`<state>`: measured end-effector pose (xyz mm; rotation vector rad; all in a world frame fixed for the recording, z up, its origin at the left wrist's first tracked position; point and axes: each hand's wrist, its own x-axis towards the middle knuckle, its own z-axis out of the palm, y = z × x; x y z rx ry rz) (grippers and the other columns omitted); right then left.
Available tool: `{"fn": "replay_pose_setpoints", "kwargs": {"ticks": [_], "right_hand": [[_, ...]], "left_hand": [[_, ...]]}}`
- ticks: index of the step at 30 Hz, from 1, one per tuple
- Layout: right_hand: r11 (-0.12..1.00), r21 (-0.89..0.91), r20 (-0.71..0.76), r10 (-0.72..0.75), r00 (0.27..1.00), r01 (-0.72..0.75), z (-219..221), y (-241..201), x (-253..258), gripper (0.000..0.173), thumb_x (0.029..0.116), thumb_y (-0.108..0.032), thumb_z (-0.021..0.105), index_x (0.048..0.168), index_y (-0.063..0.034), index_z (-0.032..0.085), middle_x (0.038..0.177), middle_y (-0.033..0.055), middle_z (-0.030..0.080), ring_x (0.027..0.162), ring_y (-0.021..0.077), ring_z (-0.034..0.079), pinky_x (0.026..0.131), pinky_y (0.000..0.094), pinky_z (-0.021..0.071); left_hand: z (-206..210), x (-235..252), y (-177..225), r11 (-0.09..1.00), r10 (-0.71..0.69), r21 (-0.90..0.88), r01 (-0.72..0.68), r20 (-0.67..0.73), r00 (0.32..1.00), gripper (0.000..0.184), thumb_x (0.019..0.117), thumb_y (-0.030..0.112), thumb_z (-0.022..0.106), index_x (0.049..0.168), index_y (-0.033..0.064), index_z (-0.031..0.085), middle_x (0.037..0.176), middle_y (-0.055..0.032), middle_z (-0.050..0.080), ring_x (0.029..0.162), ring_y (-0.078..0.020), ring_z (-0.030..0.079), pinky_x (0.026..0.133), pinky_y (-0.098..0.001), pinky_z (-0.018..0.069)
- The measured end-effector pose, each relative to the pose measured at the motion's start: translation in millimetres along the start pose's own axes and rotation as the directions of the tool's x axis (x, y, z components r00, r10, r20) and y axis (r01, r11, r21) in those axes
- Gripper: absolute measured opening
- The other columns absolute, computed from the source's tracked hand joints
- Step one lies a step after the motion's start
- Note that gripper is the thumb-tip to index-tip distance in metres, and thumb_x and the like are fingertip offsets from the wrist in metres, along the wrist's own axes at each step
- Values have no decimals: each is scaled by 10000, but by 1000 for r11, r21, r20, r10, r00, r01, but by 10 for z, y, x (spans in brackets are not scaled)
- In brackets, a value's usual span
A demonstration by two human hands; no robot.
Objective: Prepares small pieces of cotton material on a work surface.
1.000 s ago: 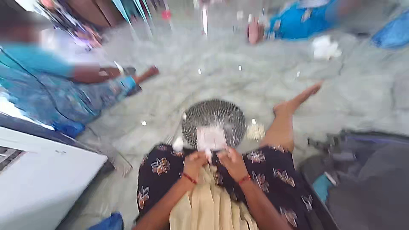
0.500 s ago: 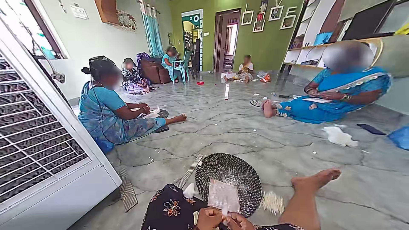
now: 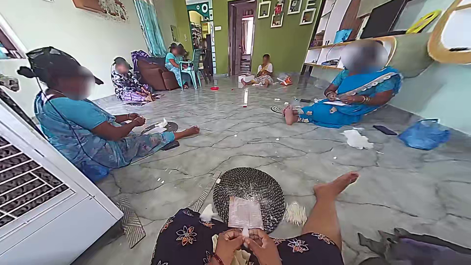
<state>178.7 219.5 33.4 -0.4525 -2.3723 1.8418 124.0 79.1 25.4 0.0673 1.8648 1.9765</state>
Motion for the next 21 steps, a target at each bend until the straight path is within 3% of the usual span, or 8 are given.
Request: {"fn": "replay_pose_setpoints", "kwargs": {"ticks": [3,6,13,16,21], "right_hand": [[999,13,-29,40,999,-40,50,3,-9,244,931,-84,734,1097,90,694,932,162,735,790,182,688,771,360,566],[998,56,-87,44,995,-39,64,-25,-14,166,918,-69,741,1008,69,717,800,94,717,679,103,649,690,289,547],[983,171,-74,77,994,-63,-68,-27,-61,155,925,-14,716,1047,80,695,802,72,716,656,60,635,647,232,534],[983,174,-85,74,994,-58,-117,65,-62,137,919,9,696,1028,92,695,778,71,703,654,70,631,653,243,535],[1000,15,-62,8,998,-8,-216,179,-23,133,926,-23,696,1015,75,715,826,109,718,715,125,662,737,309,560]], "left_hand": [[19,-33,1,998,-62,-32,62,-18,998,65,965,-41,647,968,-89,692,846,-77,686,731,-91,630,724,-261,554],[68,-69,57,991,-100,-98,96,-35,994,70,981,-26,646,948,-74,684,771,-53,672,655,-81,617,648,-240,540],[193,-42,153,988,-139,-66,137,-29,990,73,973,-21,667,992,-91,676,834,-93,685,724,-123,631,708,-287,549],[240,-47,101,992,-126,-31,126,2,992,77,969,-26,661,997,-97,673,876,-103,673,776,-140,629,764,-315,554],[249,41,-93,999,-31,26,30,59,998,56,952,-39,650,927,-77,682,847,-68,676,748,-95,632,734,-271,555]]}}
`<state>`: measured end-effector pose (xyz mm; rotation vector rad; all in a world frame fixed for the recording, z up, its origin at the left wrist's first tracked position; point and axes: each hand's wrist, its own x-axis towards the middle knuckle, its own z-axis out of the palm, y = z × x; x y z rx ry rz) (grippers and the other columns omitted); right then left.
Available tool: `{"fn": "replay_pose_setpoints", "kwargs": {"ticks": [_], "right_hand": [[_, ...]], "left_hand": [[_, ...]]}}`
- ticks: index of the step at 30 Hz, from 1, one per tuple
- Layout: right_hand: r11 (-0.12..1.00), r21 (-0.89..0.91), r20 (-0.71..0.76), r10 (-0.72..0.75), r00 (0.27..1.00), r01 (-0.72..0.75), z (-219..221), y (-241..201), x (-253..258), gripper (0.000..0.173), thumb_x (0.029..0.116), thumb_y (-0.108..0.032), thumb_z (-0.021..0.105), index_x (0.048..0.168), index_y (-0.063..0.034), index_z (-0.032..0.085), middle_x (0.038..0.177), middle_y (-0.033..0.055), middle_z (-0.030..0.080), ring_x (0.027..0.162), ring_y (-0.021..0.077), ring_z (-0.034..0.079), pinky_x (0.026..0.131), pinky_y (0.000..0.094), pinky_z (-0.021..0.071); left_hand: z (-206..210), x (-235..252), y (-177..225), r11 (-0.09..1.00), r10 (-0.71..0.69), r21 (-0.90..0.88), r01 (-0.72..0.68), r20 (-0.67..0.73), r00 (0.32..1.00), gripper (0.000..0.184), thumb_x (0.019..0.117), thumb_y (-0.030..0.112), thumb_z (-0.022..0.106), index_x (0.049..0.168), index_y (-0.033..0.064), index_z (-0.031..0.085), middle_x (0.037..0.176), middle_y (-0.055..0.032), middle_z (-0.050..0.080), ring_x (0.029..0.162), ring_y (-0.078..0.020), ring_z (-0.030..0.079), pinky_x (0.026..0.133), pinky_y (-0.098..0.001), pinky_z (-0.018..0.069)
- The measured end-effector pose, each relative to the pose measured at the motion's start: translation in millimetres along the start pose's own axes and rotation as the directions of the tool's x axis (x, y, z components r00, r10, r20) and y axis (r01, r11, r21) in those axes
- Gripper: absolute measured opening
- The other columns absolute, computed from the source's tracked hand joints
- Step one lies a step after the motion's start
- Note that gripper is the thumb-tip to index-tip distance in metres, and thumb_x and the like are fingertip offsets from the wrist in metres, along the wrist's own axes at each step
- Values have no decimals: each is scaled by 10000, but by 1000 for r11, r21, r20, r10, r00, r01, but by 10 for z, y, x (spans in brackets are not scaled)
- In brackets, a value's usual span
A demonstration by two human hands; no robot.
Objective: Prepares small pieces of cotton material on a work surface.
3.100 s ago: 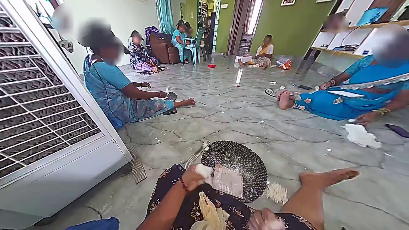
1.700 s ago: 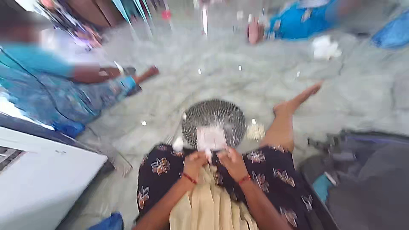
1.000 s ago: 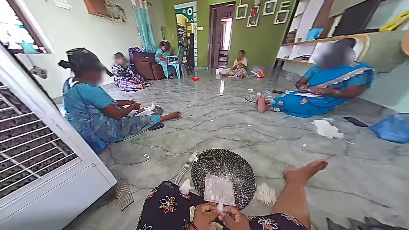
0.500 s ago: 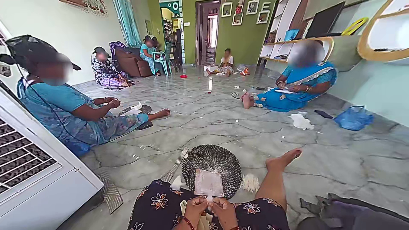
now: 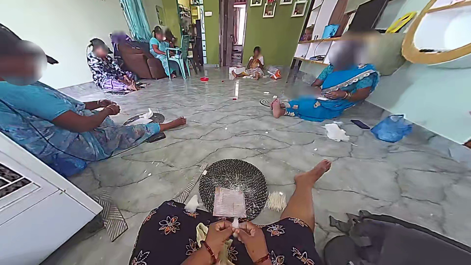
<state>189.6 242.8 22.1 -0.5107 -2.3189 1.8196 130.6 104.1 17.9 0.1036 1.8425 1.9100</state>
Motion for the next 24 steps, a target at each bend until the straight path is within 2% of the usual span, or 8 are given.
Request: {"fn": "replay_pose_setpoints", "kwargs": {"ticks": [2,4,6,8,10,12,16,24], "right_hand": [[1000,-20,39,1,999,0,-5,-3,6,124,927,-25,692,1006,63,730,829,110,725,723,134,671,743,321,565],[1000,23,41,13,999,-14,7,3,-46,105,918,-14,696,983,62,726,792,79,718,679,91,655,701,275,558],[998,53,20,-17,1000,16,16,-8,-43,87,904,3,700,958,68,721,768,62,716,645,54,649,665,231,559],[998,5,26,-63,998,63,-8,-25,-22,93,897,-5,705,957,62,729,783,66,724,664,59,658,690,241,564],[995,-52,57,-79,995,82,-24,-45,-23,111,898,-26,718,970,57,738,811,90,734,702,103,678,728,292,573],[995,-78,71,-61,996,67,-28,-33,-50,114,904,-24,716,976,61,741,816,108,737,711,129,685,741,321,577],[997,-73,67,-16,998,21,-20,-62,-38,119,907,-17,708,983,72,728,787,87,716,668,85,636,692,277,537],[996,-85,134,-24,991,36,3,-61,-61,122,901,-18,699,966,84,715,788,87,707,674,87,643,715,289,557]], "left_hand": [[-66,-22,4,999,-18,37,17,35,999,80,961,-17,652,977,-88,687,900,-86,678,785,-109,634,763,-288,558],[-89,-98,37,996,-78,40,76,66,995,115,980,0,650,1033,-98,675,940,-103,672,814,-130,635,785,-312,561],[-97,-85,83,998,-54,34,51,81,995,75,963,-5,659,979,-75,683,876,-62,672,769,-98,635,759,-289,563],[-127,-43,97,998,12,56,-18,105,994,65,934,-14,671,941,-72,697,871,-55,684,780,-82,629,775,-281,550],[-167,-44,77,995,40,83,-51,123,992,89,926,-14,677,958,-94,699,936,-87,689,820,-90,623,804,-287,547],[-157,-64,40,994,19,108,-31,117,993,100,919,-13,695,978,-93,698,922,-84,691,800,-86,630,783,-285,553],[-159,-43,91,984,25,174,-49,134,991,110,908,-20,695,968,-111,703,1010,-148,694,877,-131,621,843,-318,530],[-259,-99,33,989,36,132,-60,174,984,118,935,8,667,969,-103,688,876,-79,672,780,-81,597,773,-282,524]]}}
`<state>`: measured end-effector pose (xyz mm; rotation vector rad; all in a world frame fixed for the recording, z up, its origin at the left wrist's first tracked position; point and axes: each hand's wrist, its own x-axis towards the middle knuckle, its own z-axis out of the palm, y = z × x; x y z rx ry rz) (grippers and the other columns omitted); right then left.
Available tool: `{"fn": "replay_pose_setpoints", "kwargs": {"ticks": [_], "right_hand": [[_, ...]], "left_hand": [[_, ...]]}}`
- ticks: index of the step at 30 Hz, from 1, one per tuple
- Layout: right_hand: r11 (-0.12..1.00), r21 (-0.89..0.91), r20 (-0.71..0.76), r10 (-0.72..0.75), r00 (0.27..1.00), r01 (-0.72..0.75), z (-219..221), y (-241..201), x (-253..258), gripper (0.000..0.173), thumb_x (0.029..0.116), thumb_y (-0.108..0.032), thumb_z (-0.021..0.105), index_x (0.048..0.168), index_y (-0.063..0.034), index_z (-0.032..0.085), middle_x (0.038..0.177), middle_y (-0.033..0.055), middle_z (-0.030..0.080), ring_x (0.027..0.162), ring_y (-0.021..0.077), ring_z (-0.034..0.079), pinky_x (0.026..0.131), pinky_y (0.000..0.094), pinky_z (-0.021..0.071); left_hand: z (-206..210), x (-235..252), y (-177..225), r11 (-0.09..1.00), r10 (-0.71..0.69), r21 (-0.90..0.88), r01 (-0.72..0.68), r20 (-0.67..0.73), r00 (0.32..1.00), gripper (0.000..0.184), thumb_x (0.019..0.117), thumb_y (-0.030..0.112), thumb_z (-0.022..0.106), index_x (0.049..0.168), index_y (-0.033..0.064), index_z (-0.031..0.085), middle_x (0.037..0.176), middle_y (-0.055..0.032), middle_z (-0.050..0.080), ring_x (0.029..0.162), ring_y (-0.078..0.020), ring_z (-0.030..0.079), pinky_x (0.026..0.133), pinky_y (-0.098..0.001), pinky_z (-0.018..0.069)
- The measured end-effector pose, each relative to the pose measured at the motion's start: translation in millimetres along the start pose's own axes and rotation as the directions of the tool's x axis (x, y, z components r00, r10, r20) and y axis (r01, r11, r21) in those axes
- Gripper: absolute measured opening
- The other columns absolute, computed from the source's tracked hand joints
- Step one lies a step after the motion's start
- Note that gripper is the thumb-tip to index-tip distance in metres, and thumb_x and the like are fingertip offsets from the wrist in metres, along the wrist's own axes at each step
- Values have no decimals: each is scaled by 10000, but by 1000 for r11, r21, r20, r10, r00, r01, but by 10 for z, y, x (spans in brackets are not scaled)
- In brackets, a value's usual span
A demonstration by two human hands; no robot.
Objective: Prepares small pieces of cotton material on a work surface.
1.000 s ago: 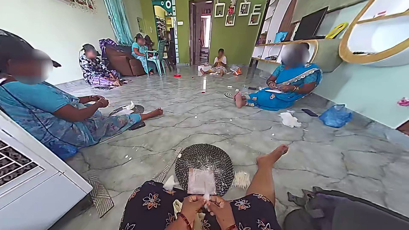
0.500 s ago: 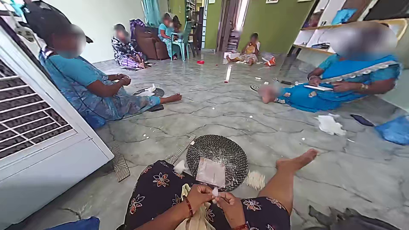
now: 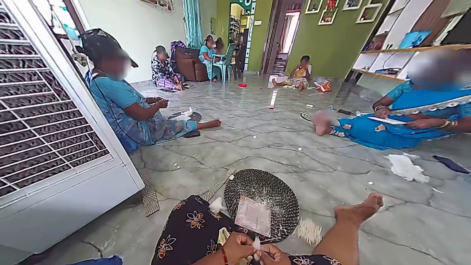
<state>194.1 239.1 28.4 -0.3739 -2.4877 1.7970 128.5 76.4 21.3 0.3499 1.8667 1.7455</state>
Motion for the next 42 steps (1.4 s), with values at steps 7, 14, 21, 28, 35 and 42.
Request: {"fn": "replay_pose_setpoints", "kwargs": {"ticks": [7,14,21,28,35,42], "right_hand": [[1000,-3,29,-4,1000,4,7,-3,22,122,905,-23,694,953,88,705,772,72,697,679,80,636,717,288,552],[999,43,56,17,998,-20,-1,0,19,96,901,3,694,950,86,691,750,46,693,645,48,630,685,249,554],[1000,-13,-21,-8,1000,8,82,21,28,154,924,-33,675,995,103,695,785,98,695,675,100,629,709,310,548],[1000,-14,1,22,1000,-22,107,39,42,145,931,-15,657,1006,108,675,759,81,670,641,82,593,665,290,521],[998,-70,-10,4,1000,-5,207,35,44,211,959,-29,617,1081,137,667,885,193,704,743,202,650,756,406,546],[1000,14,-43,20,999,-19,196,78,69,173,946,-29,641,1039,112,677,819,120,695,696,117,635,707,318,546]], "left_hand": [[-72,30,-23,999,20,50,-22,23,1000,130,895,38,734,923,-87,713,950,-107,695,820,-91,603,791,-293,517],[-76,15,11,996,-5,85,3,33,999,120,910,26,718,906,-94,709,919,-109,687,809,-97,585,791,-301,503],[28,13,-5,983,85,167,-71,-78,993,164,937,34,665,945,-129,683,955,-194,664,878,-209,606,844,-379,505],[19,-2,38,970,63,236,-54,-33,997,194,976,33,620,999,-154,666,981,-245,657,912,-267,609,876,-419,496],[12,-24,51,963,16,271,5,-73,997,216,998,47,622,1053,-156,672,1045,-275,670,973,-317,636,930,-449,501],[17,18,-15,976,68,212,-38,-135,989,185,948,39,676,978,-139,714,1109,-263,700,1058,-304,658,993,-443,500]]}}
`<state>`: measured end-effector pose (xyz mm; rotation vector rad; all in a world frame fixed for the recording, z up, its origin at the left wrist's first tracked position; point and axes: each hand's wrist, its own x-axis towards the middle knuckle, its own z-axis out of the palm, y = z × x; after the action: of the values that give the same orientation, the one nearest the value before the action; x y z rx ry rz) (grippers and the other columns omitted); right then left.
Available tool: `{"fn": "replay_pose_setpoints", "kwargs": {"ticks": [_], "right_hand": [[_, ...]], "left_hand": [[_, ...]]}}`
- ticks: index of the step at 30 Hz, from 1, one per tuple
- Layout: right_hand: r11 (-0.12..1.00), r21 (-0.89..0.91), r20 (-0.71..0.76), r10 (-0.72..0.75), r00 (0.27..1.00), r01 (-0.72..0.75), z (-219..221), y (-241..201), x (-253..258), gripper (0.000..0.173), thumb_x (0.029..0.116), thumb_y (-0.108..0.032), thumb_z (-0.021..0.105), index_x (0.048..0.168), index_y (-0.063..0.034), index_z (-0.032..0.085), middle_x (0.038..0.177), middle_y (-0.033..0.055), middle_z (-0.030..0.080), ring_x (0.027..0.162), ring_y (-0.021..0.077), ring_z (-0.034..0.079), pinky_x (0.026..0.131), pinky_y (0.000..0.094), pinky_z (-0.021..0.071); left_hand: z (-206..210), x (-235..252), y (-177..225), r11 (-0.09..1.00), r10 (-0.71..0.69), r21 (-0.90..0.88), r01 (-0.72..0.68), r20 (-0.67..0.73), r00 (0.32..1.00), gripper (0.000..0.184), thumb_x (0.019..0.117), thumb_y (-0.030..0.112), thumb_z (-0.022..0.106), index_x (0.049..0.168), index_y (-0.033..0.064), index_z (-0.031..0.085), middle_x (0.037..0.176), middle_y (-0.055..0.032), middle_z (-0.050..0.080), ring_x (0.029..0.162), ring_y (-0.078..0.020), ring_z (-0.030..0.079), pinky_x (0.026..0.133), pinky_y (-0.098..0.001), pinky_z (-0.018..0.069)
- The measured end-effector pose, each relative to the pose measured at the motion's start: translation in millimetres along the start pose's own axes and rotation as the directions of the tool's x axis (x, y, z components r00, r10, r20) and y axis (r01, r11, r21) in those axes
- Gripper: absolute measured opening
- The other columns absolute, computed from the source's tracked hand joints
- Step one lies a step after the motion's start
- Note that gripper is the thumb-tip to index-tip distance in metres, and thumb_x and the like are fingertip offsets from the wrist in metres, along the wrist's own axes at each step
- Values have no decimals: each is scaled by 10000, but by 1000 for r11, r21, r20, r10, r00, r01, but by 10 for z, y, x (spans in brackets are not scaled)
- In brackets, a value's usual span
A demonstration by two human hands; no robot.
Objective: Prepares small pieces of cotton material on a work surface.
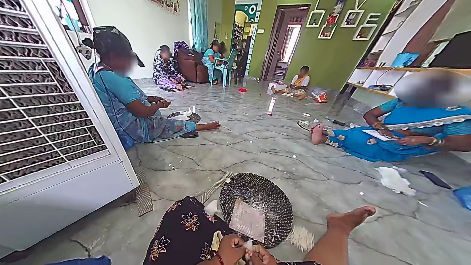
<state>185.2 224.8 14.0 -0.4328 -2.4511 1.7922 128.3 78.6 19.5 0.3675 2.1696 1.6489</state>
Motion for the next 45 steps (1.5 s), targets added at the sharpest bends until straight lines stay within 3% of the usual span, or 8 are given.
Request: {"fn": "replay_pose_setpoints", "kwargs": {"ticks": [7,12,18,23,28,33,38,45], "right_hand": [[999,-49,46,9,999,-7,-9,-48,-15,163,960,2,606,1039,132,665,820,145,678,711,154,627,730,353,536],[854,492,225,61,972,-167,-81,-71,-5,245,936,100,455,877,-71,620,652,-67,662,549,8,603,572,191,535],[518,853,352,-662,661,63,-401,217,165,165,931,-403,725,1040,-300,793,896,-120,748,805,12,690,728,227,578],[554,831,179,-182,967,-50,-457,286,115,180,865,-73,707,879,-229,794,753,-22,749,625,58,680,600,233,580],[651,751,193,-49,980,-115,-311,163,74,339,887,80,478,837,-150,722,686,-27,718,563,46,643,574,212,556],[801,579,172,62,983,-152,-296,112,34,301,914,127,420,887,-88,629,645,-45,687,524,28,623,553,191,550],[910,390,-52,172,984,-139,-246,72,186,57,994,56,518,981,13,553,687,-4,620,584,56,617,597,225,557],[913,357,24,201,979,-196,-48,12,114,144,989,-7,598,1125,38,612,821,-1,660,670,44,621,665,241,566]], "left_hand": [[13,-36,41,996,29,81,-34,67,997,208,995,17,585,1049,-169,659,1114,-309,645,1073,-368,621,1006,-462,481],[-72,-44,52,986,144,-101,-130,155,977,167,972,24,587,981,-131,649,947,-163,636,855,-161,586,811,-324,497],[-727,251,129,997,56,74,-36,-288,956,252,1016,71,571,1112,-136,679,1108,-280,689,1074,-351,662,1003,-496,507],[-1328,625,132,738,111,648,187,-390,914,296,1049,123,532,1206,-57,706,1371,-222,643,1362,-387,540,1164,-536,377],[-1311,1194,-212,303,-451,862,406,-245,858,509,925,275,752,1321,-29,651,1498,-248,538,1456,-481,405,1142,-795,223],[-1396,891,-4,686,-118,639,347,-373,920,651,1001,379,659,1537,52,486,1641,-120,416,1542,-362,323,1234,-702,106],[-1196,482,27,1000,-10,-27,-7,-582,813,500,1021,165,658,1431,-95,536,1498,-281,523,1309,-358,591,1110,-454,471],[-271,48,-146,954,10,-300,1,36,999,354,1047,115,510,1335,-70,602,1313,-136,664,1022,-126,685,901,-326,577]]}}
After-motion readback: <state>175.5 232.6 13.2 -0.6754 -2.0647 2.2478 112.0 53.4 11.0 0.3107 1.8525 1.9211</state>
